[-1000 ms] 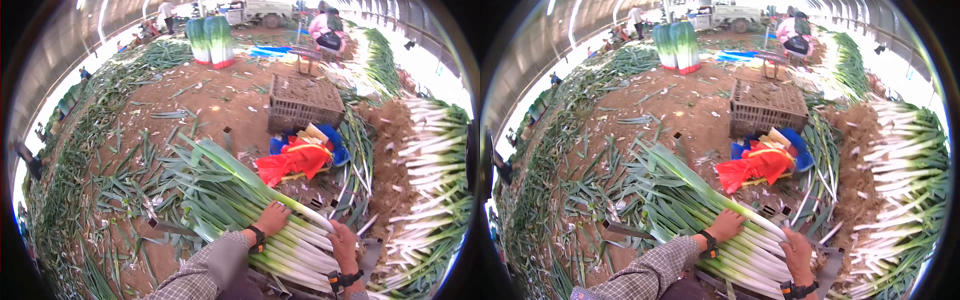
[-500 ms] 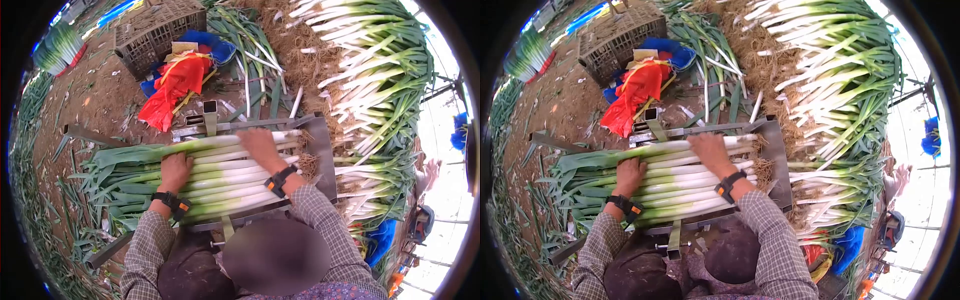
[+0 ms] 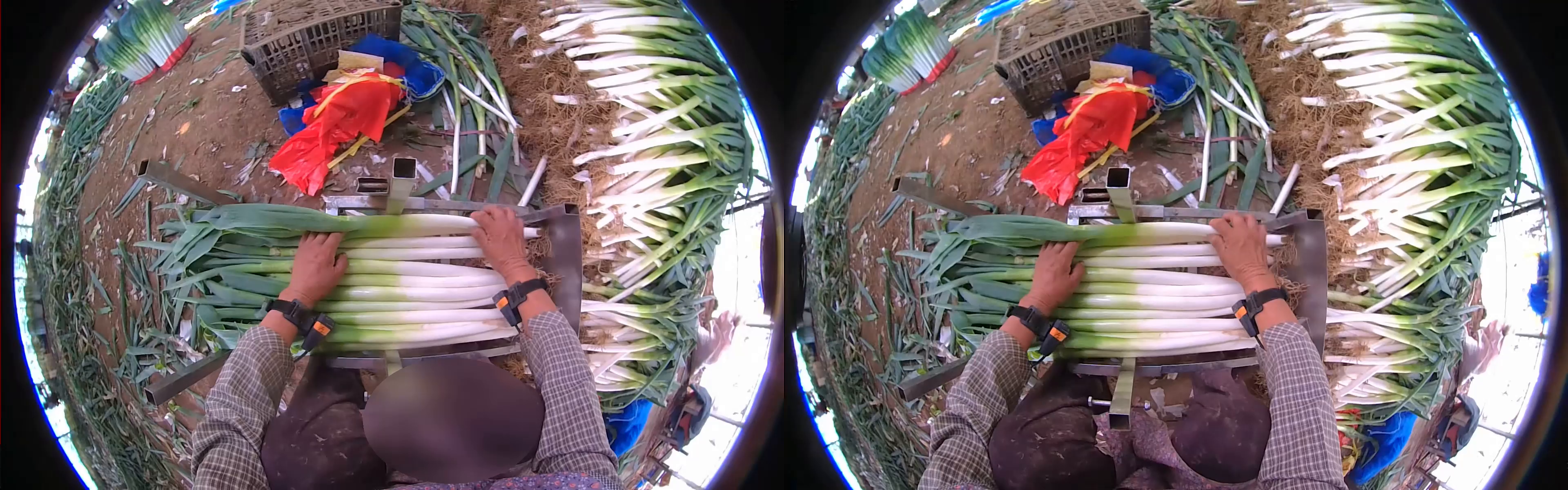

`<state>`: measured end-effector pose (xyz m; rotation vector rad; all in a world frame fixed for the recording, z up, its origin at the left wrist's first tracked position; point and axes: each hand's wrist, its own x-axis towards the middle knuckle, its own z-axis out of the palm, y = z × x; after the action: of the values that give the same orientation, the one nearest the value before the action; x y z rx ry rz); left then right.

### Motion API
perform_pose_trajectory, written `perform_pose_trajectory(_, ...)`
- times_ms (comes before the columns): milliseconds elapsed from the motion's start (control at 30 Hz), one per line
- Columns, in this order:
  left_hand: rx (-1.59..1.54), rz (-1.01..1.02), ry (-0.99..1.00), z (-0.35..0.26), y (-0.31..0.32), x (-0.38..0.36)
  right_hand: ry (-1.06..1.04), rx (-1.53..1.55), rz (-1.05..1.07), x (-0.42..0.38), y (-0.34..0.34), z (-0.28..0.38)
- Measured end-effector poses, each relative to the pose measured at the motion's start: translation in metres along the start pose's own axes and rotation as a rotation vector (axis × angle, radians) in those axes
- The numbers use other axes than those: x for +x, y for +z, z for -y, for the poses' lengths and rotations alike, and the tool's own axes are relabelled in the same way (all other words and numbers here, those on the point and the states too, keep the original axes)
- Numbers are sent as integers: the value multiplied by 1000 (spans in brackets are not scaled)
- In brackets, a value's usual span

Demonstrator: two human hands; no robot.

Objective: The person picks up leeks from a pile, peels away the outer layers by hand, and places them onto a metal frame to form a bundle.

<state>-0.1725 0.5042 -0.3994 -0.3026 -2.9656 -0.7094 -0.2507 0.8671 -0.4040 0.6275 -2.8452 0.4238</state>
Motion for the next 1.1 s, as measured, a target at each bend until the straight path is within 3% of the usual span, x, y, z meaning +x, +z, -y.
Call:
perform_pose_trajectory(167, 63, 153, 33, -10, -13, 0, 56, 81, 324, 3, 13, -16)
perform_pose_trajectory(233, 37, 150, 106, -23, -30, -2, -29, 164, 299, -3, 17, -15)
perform_pose_trajectory(267, 96, 490, -94, -40, -45, 4, 42, 183, 316, -5, 12, -8)
perform_pose_trajectory(300, 100, 530, -223, -58, -59, 14, 57, 136, 356, -1, 18, -9)
perform_pose_trajectory(367, 148, 72, 80, -63, -70, 24, 89, 147, 356, -2, 21, -8)
perform_pose_trajectory(467, 349, -60, 275, -29, -35, 44, 91, 129, 308, -1, 8, -4)
perform_pose_trajectory(567, 233, 434, 200, -3, -19, 71, 61, 82, 210, -6, 5, -2)
perform_pose_trajectory(600, 190, 489, 175, -2, -23, 76, 59, 70, 196, -7, 5, -3)
perform_pose_trajectory(733, 103, 494, 205, 7, -25, 91, 43, 40, 127, -9, 11, -3)
perform_pose_trajectory(833, 114, 584, 120, 2, -26, 97, 20, 23, 104, -9, 17, -8)
perform_pose_trajectory(933, 151, 593, 71, 4, -15, 100, 42, 127, 167, -10, 27, -17)
perform_pose_trajectory(1033, 99, 554, -41, 6, 9, 101, 134, 100, 375, -7, 16, -9)
perform_pose_trajectory(1100, 117, 476, 23, 1, 10, 101, 112, 61, 329, -7, 14, -8)
